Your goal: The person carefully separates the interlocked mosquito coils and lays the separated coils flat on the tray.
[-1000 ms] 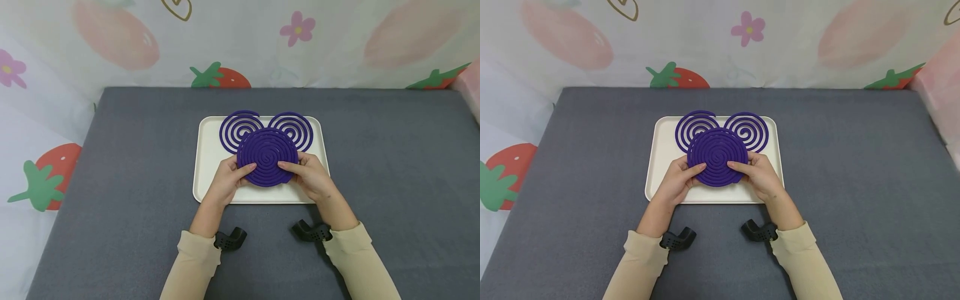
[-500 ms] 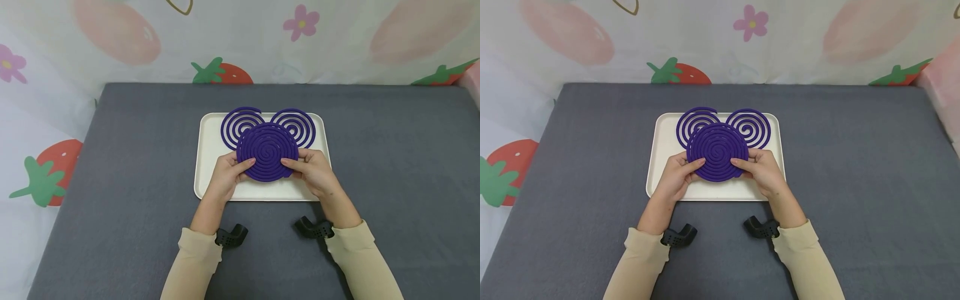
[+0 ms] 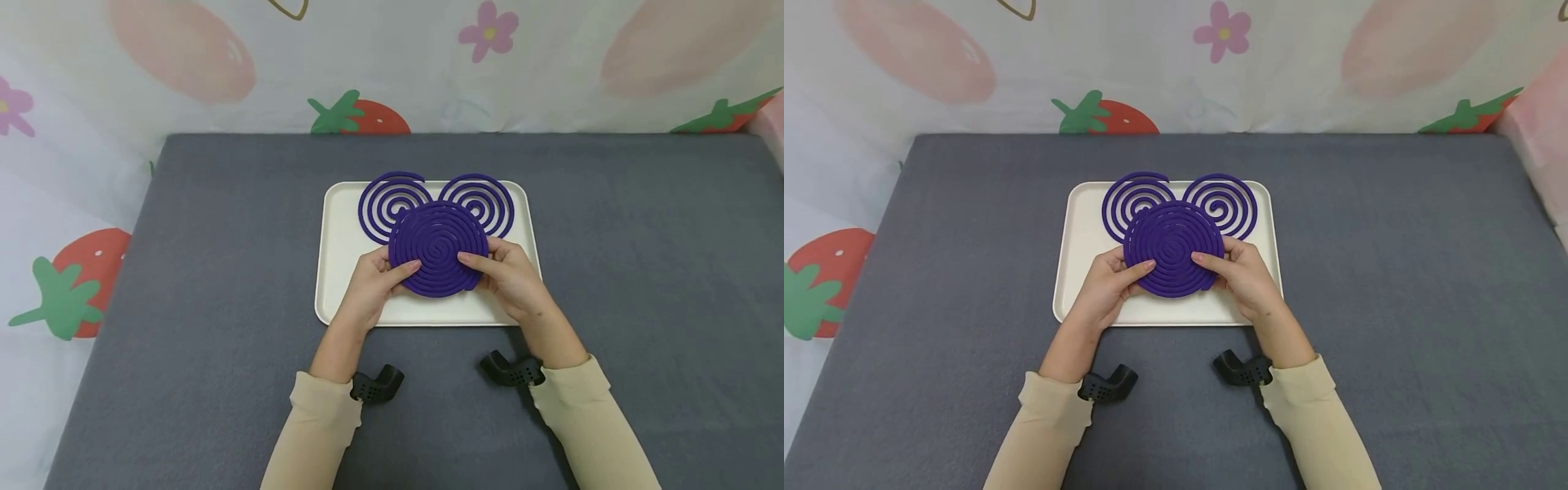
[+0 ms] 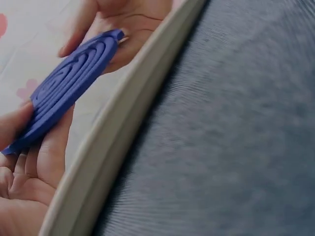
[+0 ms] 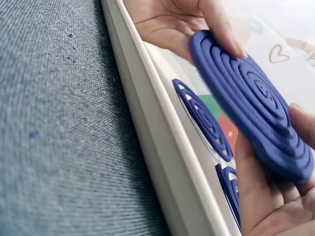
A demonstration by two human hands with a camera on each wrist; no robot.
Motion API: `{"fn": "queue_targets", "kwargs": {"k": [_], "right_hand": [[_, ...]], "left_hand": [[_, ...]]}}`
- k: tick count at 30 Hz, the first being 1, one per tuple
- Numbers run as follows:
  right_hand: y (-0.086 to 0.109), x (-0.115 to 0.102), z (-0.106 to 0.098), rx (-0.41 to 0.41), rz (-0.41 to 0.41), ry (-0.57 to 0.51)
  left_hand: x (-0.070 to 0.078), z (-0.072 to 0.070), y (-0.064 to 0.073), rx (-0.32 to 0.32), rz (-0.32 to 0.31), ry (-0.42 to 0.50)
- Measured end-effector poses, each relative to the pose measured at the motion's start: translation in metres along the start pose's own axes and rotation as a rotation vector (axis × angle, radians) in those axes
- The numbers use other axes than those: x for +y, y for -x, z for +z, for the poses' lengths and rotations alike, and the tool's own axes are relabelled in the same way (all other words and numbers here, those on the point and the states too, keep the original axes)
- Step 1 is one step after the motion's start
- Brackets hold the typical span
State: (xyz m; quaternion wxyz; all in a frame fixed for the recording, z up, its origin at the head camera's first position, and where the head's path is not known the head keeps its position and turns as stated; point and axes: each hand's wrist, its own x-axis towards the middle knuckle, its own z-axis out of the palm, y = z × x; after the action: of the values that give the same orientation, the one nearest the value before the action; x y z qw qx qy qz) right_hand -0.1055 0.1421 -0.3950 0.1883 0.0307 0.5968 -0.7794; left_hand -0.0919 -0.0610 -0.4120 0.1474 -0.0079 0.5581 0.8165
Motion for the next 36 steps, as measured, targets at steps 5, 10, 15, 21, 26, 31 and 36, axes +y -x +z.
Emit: {"fn": "queue_targets", "kwargs": {"k": [5,10,15,21,26,31,36], "right_hand": [[-0.001,0.003,0.003,0.024,-0.039,0.047],[-0.002,0.003,0.006,0.05,-0.068,0.107],[-0.002,0.003,0.005,0.057,-0.055,0.097],[-0.003,0.006,0.005,0.055,-0.035,0.088],[-0.003,0.01,0.009,0.089,-0.083,0.13],[-0.002,0.012,0.013,0.164,-0.124,0.184],[-0.002,0.014,0.014,0.181,-0.121,0.165]], "left_hand": [[-0.001,0.003,0.0,-0.014,-0.021,-0.042],[-0.001,0.003,-0.001,0.005,-0.011,-0.065],[-0.001,0.004,-0.001,0.01,0.0,-0.066],[-0.001,0.005,-0.001,0.054,-0.002,-0.074],[-0.002,0.007,-0.001,0.051,-0.025,-0.142],[-0.005,0.009,0.0,0.058,0.002,-0.207],[-0.005,0.008,0.0,0.074,0.002,-0.179]]}}
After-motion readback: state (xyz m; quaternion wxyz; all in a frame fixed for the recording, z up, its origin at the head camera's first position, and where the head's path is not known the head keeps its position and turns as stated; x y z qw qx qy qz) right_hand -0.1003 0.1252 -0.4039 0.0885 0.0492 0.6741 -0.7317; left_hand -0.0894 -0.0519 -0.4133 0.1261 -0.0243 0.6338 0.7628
